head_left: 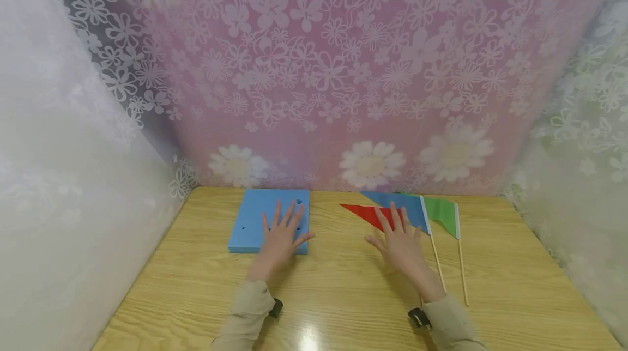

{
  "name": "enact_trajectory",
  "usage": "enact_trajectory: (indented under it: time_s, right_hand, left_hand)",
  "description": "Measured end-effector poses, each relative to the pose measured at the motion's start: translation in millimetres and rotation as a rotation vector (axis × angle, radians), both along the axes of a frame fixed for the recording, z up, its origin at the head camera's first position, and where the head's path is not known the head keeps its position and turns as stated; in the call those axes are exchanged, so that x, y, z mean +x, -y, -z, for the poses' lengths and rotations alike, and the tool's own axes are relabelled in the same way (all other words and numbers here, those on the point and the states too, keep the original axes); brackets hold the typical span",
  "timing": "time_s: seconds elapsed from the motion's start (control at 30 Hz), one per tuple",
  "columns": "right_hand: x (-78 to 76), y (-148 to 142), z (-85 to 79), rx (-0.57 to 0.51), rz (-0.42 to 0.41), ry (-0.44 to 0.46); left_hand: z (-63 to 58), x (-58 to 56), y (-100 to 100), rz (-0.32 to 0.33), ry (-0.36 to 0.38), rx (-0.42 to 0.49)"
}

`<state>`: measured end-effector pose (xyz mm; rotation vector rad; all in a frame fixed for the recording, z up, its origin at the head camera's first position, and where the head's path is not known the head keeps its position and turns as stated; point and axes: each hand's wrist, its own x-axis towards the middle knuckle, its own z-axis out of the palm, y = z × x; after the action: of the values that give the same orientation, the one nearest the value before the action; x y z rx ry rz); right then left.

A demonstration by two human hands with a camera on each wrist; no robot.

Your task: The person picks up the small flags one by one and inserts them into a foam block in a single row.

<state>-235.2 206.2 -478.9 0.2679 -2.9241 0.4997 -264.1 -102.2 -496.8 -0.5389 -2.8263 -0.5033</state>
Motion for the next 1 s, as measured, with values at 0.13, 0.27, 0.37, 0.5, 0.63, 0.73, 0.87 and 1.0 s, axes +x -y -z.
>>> enact_trajectory:
  time_s: [0.13, 0.27, 0.37, 0.5, 0.63, 0.73, 0.87, 1.0]
  right_hand:
    - [-3.7, 10, -7.6, -0.03, -0.062, -0.066]
    - [-10.7, 30, -14.1, -0.043, -0.114, -0.117]
    - [-16.3, 49, -17.3, -0.052, -0.136, -0.129]
    - [-22.3, 75, -17.2, -0.032, -0.191, -0.107]
    - [-28.1, 98, -10.4, -0.007, -0.26, -0.049]
    - [-32.2, 111, -3.7, 0.007, -0.314, -0.029]
    - [-35.9, 127, 4.5, 0.058, -0.375, -0.019]
    - [-38.2, 140, 9.0, 0.09, -0.396, 0.047]
  left_hand:
    - [-9.3, -9.6, 19, 0.029, -0.039, 0.086]
    - [-15.7, -18.5, 45, 0.011, -0.085, 0.137]
    - [-18.4, -21.4, 66, -0.023, -0.093, 0.141]
    - [-18.7, -21.9, 93, -0.058, -0.039, 0.137]
    - [-13.1, -22.0, 117, -0.069, 0.023, 0.098]
    - [-8.8, -20.7, 132, -0.055, 0.063, 0.056]
    - [-5.1, -17.0, 145, -0.025, 0.119, 0.025]
    - [-4.2, -14.4, 150, -0.027, 0.193, -0.014]
